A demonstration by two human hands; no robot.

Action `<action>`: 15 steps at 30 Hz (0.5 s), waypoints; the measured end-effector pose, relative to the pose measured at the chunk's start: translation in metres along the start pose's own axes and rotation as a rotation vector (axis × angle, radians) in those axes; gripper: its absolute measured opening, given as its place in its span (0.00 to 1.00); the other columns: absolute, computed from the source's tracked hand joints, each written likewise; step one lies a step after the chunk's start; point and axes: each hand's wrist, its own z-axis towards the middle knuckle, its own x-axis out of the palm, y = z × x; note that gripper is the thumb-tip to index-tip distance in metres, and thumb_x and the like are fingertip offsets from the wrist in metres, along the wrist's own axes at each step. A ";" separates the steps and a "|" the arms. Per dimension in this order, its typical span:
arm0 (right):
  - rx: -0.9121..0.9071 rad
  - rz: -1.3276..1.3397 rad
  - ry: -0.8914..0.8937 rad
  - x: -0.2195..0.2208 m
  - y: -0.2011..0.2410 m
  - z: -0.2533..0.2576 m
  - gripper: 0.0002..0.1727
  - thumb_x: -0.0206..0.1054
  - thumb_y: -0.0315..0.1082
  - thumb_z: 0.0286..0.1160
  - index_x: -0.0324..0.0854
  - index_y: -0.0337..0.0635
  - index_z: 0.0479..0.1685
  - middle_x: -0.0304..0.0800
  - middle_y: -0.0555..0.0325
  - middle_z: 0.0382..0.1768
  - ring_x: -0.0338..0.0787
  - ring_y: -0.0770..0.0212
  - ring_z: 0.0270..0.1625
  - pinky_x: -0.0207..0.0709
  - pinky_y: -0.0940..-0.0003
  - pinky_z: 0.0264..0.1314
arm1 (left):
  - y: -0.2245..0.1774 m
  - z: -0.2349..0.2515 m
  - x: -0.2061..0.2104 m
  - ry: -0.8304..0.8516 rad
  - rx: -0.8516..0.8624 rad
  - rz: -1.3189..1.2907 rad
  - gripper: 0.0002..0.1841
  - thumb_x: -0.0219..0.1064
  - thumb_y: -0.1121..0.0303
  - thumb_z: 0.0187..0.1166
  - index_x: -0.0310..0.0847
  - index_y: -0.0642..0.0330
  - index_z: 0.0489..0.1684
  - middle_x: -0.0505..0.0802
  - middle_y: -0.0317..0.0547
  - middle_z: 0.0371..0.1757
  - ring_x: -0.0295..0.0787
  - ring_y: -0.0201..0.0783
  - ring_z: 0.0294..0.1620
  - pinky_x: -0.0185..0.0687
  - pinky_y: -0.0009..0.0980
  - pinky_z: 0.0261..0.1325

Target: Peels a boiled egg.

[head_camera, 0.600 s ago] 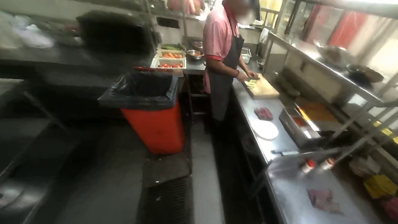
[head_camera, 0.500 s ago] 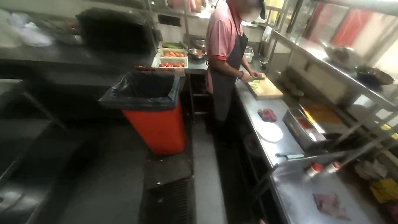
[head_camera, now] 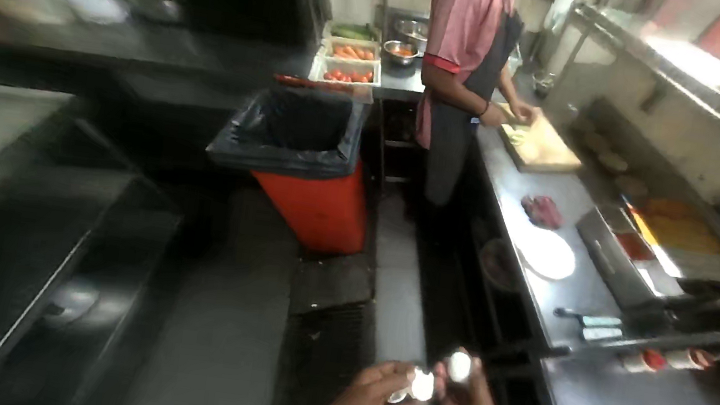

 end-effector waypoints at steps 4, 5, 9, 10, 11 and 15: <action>0.244 0.242 0.033 0.034 0.024 0.061 0.27 0.43 0.54 0.95 0.76 0.39 0.62 0.93 0.49 0.42 0.96 0.57 0.39 0.92 0.67 0.42 | -0.047 0.037 -0.013 -0.190 0.039 -0.026 0.13 0.59 0.72 0.87 0.80 0.70 0.61 0.91 0.59 0.57 0.92 0.52 0.56 0.90 0.48 0.61; 0.279 0.277 0.029 0.042 0.031 0.073 0.27 0.44 0.55 0.94 0.76 0.40 0.60 0.93 0.49 0.41 0.96 0.57 0.37 0.92 0.67 0.40 | -0.059 0.044 -0.016 -0.247 0.047 -0.036 0.13 0.59 0.72 0.87 0.79 0.70 0.62 0.91 0.59 0.57 0.92 0.52 0.56 0.91 0.47 0.60; 0.320 0.303 0.051 0.070 0.066 0.118 0.27 0.44 0.56 0.94 0.77 0.41 0.59 0.93 0.50 0.40 0.95 0.59 0.35 0.91 0.68 0.36 | -0.119 0.086 -0.037 -0.373 0.153 -0.040 0.13 0.58 0.71 0.88 0.78 0.70 0.62 0.91 0.58 0.57 0.92 0.50 0.55 0.91 0.45 0.59; 0.312 0.281 0.037 0.074 0.073 0.125 0.27 0.44 0.56 0.94 0.77 0.41 0.58 0.93 0.50 0.39 0.95 0.59 0.34 0.90 0.69 0.36 | -0.137 0.097 -0.046 -0.384 0.181 -0.033 0.14 0.58 0.70 0.88 0.78 0.70 0.63 0.91 0.58 0.58 0.92 0.49 0.56 0.91 0.44 0.59; 0.301 0.254 0.009 0.080 0.079 0.129 0.27 0.43 0.55 0.94 0.77 0.42 0.57 0.92 0.51 0.39 0.94 0.59 0.34 0.90 0.69 0.35 | -0.158 0.107 -0.057 -0.401 0.209 -0.026 0.15 0.58 0.70 0.88 0.77 0.70 0.65 0.90 0.58 0.59 0.92 0.49 0.57 0.90 0.43 0.60; 0.220 0.183 -0.032 0.092 0.100 0.137 0.26 0.39 0.54 0.95 0.77 0.46 0.57 0.94 0.56 0.38 0.94 0.64 0.34 0.89 0.72 0.34 | -0.273 0.149 -0.094 -0.495 0.386 0.030 0.17 0.58 0.69 0.89 0.74 0.70 0.69 0.89 0.58 0.60 0.91 0.48 0.56 0.90 0.40 0.58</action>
